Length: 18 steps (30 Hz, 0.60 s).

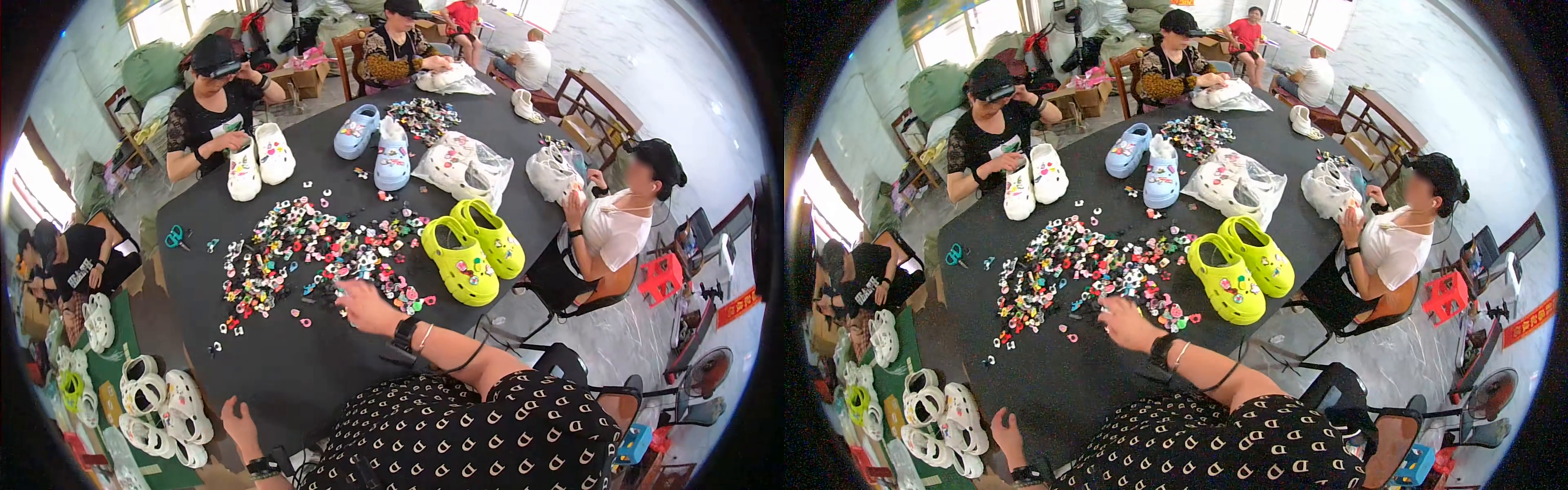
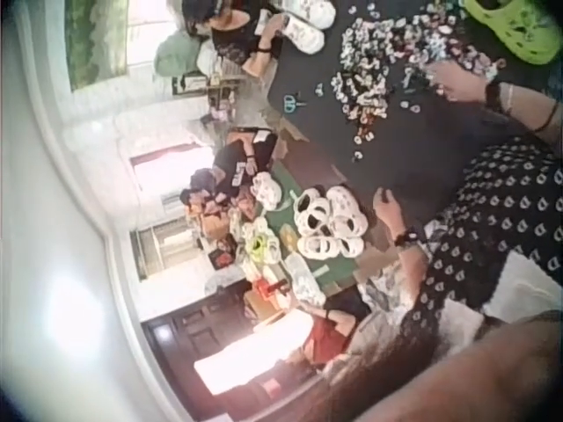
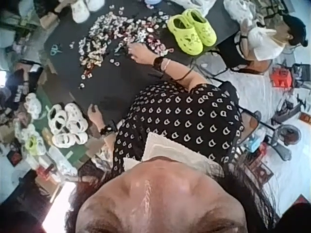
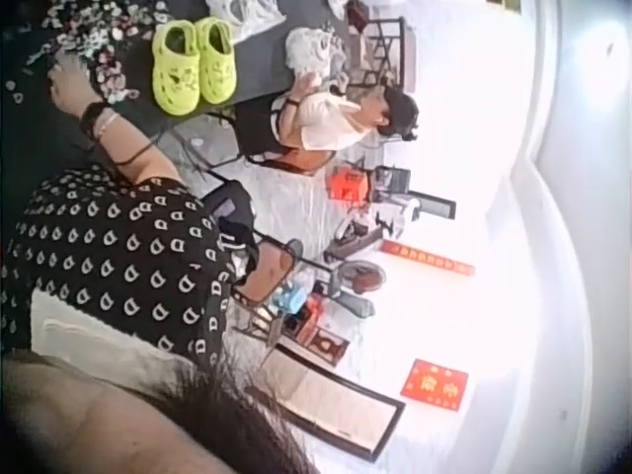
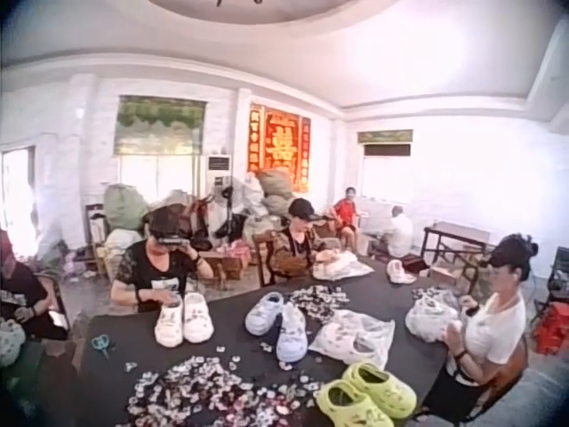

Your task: Decorating foam clogs with charms and packaging them in a manufacturing workshop.

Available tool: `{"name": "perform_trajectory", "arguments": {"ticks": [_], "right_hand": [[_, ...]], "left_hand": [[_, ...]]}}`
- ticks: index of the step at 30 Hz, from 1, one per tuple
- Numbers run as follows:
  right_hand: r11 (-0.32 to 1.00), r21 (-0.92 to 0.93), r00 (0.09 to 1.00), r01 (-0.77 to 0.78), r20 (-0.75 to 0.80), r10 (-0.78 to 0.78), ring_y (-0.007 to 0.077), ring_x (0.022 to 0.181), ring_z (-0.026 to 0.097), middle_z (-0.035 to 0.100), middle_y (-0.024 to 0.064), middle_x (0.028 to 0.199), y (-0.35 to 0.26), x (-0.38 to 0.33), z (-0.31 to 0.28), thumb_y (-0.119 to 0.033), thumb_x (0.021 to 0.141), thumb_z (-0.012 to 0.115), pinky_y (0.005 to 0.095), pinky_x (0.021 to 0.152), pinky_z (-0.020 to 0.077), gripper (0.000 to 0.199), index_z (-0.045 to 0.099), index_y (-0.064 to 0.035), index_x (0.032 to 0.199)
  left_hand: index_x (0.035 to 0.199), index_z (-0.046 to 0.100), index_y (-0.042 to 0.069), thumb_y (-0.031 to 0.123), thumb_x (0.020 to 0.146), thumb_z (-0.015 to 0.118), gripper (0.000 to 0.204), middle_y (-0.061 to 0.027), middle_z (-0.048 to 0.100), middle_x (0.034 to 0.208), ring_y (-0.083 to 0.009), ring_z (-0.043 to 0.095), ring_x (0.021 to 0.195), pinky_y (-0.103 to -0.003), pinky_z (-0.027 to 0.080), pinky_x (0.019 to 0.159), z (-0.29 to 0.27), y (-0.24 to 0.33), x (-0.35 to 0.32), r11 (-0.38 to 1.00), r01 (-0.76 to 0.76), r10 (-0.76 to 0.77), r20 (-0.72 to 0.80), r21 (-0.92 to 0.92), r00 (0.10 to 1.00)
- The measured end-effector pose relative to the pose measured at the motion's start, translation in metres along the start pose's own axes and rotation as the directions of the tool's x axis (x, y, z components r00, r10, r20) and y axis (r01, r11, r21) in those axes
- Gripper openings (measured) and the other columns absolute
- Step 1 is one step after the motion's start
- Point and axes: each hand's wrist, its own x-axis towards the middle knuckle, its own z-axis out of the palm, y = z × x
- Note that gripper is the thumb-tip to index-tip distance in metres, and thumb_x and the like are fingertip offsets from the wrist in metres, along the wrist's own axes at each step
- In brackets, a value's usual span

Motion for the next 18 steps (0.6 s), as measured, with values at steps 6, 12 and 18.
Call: {"name": "perform_trajectory", "arguments": {"ticks": [6, 12, 18], "right_hand": [[0.775, -0.34, 0.842, -0.533, -0.302, 0.447, 0.0373, 0.094, 0.055, 0.06, 0.0194, 0.101, 0.07, -0.001, -0.135, -0.017, 0.078, 0.063, 0.048, 0.08, 0.045, 0.023, 0.06, -0.0011, 0.094], [0.582, -0.331, 0.667, -0.743, -0.294, 0.685, 0.04, 0.093, 0.062, 0.066, 0.0224, 0.094, 0.149, -0.058, -0.22, -0.053, 0.073, 0.069, 0.0487, 0.08, 0.0483, 0.056, 0.063, 0.0005, 0.09], [0.469, -0.585, 0.601, -0.662, -0.04, 0.798, 0.0331, 0.107, 0.061, 0.065, 0.0153, 0.114, 0.182, -0.06, -0.214, -0.054, 0.057, 0.08, 0.0625, 0.092, 0.0367, 0.075, 0.063, -0.0045, 0.11]], "left_hand": [[0.106, 0.064, 0.002, 0.008, 0.079, 0.067, 0.027, -0.0176, 0.063, 0.11, -0.0361, 0.056, 0.107, -0.044, 0.043, 0.095, 0.017, 0.042, -0.018, 0.981, -0.187, 0.187, 0.016, 0.052, 0.982], [0.104, 0.065, 0.005, 0.013, 0.077, 0.068, 0.028, -0.0169, 0.062, 0.11, -0.0361, 0.056, 0.107, -0.044, 0.043, 0.095, 0.041, 0.106, -0.021, 0.962, -0.266, 0.266, 0.018, 0.066, 0.964], [0.099, 0.067, 0.005, 0.012, 0.076, 0.069, 0.024, -0.0171, 0.065, 0.105, -0.035, 0.059, 0.104, -0.044, 0.046, 0.094, 0.043, 0.143, -0.033, 0.974, -0.227, 0.227, -0.019, 0.031, 0.974]]}}
